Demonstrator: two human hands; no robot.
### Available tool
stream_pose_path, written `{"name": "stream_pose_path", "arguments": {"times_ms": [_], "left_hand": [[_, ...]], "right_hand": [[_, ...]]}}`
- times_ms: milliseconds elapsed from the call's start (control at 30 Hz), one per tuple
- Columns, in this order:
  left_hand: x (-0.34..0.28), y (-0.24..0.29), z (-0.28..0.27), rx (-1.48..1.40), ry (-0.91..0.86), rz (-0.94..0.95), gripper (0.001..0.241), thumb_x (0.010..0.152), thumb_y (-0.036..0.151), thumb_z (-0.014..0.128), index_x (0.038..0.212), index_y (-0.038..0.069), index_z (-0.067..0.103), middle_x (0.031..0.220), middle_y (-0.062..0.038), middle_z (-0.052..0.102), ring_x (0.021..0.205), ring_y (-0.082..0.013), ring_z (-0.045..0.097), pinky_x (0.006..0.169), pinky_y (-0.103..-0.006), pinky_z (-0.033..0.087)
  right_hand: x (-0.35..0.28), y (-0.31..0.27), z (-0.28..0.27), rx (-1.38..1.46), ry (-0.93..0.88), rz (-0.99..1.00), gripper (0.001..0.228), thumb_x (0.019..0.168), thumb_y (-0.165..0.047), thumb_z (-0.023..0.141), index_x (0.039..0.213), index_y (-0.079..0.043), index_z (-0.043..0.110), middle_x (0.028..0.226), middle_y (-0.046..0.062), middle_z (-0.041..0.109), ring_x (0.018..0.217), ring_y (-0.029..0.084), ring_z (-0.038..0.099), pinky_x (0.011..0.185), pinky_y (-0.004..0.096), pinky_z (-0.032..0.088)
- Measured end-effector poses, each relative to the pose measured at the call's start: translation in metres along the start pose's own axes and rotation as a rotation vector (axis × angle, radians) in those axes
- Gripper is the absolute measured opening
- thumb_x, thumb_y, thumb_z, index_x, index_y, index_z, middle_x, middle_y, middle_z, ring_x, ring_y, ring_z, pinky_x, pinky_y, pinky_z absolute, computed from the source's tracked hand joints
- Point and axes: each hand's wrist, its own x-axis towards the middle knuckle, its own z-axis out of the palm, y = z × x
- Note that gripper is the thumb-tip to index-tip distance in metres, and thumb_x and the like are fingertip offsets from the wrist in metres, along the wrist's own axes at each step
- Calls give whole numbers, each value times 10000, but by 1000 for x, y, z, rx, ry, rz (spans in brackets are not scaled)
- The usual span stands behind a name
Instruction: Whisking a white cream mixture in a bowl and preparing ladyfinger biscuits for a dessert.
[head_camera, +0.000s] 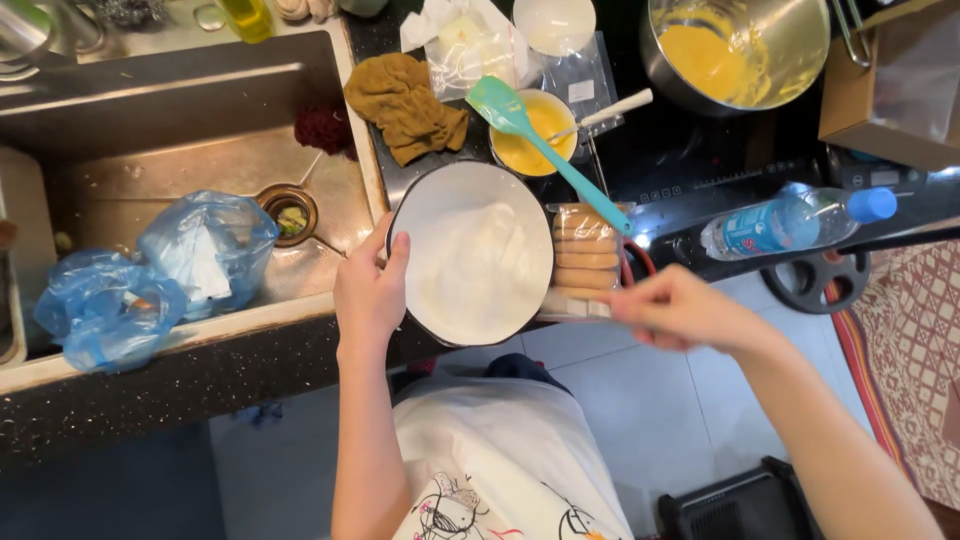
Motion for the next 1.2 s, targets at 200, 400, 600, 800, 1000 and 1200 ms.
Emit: {"name": "stream_pose_path", "arguments": {"times_ms": [200, 400, 600, 800, 1000, 1200], "left_hand": [[-1, 7, -3, 34, -11, -29, 544, 937, 481, 582, 1377, 171, 662, 648, -176, 641, 610, -276, 634, 654, -401, 493], [5, -3, -4, 7, -20, 103, 534, 949, 483, 589, 1366, 160, 675, 691, -135, 656, 652, -249, 642, 658, -383, 496], [14, -14, -6, -30, -70, 108, 547, 961, 480, 570, 1377, 135, 651, 666, -123, 617, 600, -237, 615, 620, -379, 489], [15, -9, -11, -26, -134, 127, 546, 956, 477, 556, 1386, 152, 642, 727, -138, 684, 607, -255, 650, 628, -377, 507], [21, -20, -8, -54, -131, 200, 530, 978, 464, 556, 1377, 127, 644, 879, -140, 735, 648, -262, 692, 677, -383, 535], [25, -5, -15, 20, -187, 138, 542, 969, 458, 558, 1400, 140, 639, 747, -188, 704, 665, -296, 671, 672, -404, 511]], "right_hand": [[-7, -9, 8, -157, -7, 124, 267, 897, -308, 691, 1110, -243, 838, 590, 33, 579, 427, 82, 455, 404, 260, 356], [13, -18, 43, -441, 134, -509, 327, 899, -226, 699, 1184, -88, 780, 667, 73, 744, 577, 73, 556, 526, 293, 493], [-19, -45, 63, -610, 457, -77, 259, 928, -224, 664, 1110, -122, 817, 721, 175, 740, 495, 139, 562, 550, 340, 477], [-29, -33, 61, -90, 250, 98, 283, 905, -312, 722, 1154, -219, 819, 572, 24, 573, 441, 112, 414, 423, 319, 328], [-44, -24, 85, -85, 207, 292, 353, 913, -368, 721, 1232, -237, 795, 552, 19, 541, 419, 109, 411, 401, 281, 332], [-42, -11, 98, -14, 156, 249, 395, 887, -368, 739, 1249, -219, 793, 546, 36, 540, 406, 101, 383, 386, 282, 317]]}}
